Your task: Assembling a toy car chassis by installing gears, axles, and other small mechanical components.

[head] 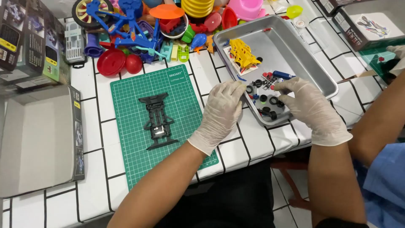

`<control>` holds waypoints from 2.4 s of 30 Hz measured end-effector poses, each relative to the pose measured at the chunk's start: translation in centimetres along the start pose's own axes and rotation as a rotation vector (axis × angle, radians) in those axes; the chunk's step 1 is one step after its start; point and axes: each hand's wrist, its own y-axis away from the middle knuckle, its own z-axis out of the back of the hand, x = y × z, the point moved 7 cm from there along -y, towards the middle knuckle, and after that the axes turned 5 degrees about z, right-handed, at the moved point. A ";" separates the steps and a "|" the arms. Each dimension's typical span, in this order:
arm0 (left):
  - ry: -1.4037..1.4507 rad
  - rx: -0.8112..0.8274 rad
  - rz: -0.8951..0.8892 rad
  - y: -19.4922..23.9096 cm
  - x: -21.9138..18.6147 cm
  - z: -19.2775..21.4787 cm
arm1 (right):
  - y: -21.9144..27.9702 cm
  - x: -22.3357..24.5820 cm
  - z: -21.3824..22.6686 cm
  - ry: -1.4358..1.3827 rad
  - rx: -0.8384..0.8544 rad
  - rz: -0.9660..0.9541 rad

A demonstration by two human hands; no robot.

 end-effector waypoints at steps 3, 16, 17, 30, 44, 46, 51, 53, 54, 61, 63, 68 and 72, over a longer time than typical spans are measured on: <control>-0.007 -0.018 -0.030 -0.1 -0.5 0.4 | -0.9 -1.5 -0.7 0.215 0.037 0.020; 0.177 0.069 0.033 -0.4 -0.2 -0.9 | 1.0 1.9 -1.6 0.258 0.285 -0.162; 0.175 0.059 0.019 -0.5 -0.2 -1.1 | 0.7 1.9 -1.9 0.325 0.281 -0.127; 0.250 -0.005 -0.022 -0.8 -0.5 -0.5 | 0.4 2.2 -2.0 0.363 0.215 -0.135; 0.236 -0.038 -0.130 -0.1 -1.0 -2.6 | 0.8 1.8 -1.0 -0.280 0.119 -0.068; 0.274 -0.042 -0.129 -0.3 -1.1 -2.0 | 0.9 2.0 -1.2 -0.297 0.112 -0.059; 0.289 -0.054 -0.076 -0.5 -1.0 -0.8 | 1.6 4.5 -0.2 -0.374 0.092 0.045; 0.343 -0.072 -0.068 -0.6 -0.9 -0.4 | 1.7 4.3 -0.2 -0.347 0.052 0.141; 0.396 -0.089 -0.060 -0.7 -0.9 -0.1 | 1.9 4.6 0.0 -0.320 0.013 0.237; 0.407 -0.117 -0.030 -0.4 -0.6 -0.6 | 2.1 2.7 -1.6 -0.449 -0.006 0.007; 0.441 -0.133 0.044 -0.4 -0.1 -0.5 | 2.2 3.1 -1.1 -0.285 -0.060 0.144; 0.602 -0.146 0.171 -0.6 1.2 0.0 | 2.7 4.2 -0.4 -0.255 -0.134 0.189; 0.798 -0.191 0.319 0.0 2.8 -1.4 | 3.0 4.3 -0.3 -0.421 -0.251 0.279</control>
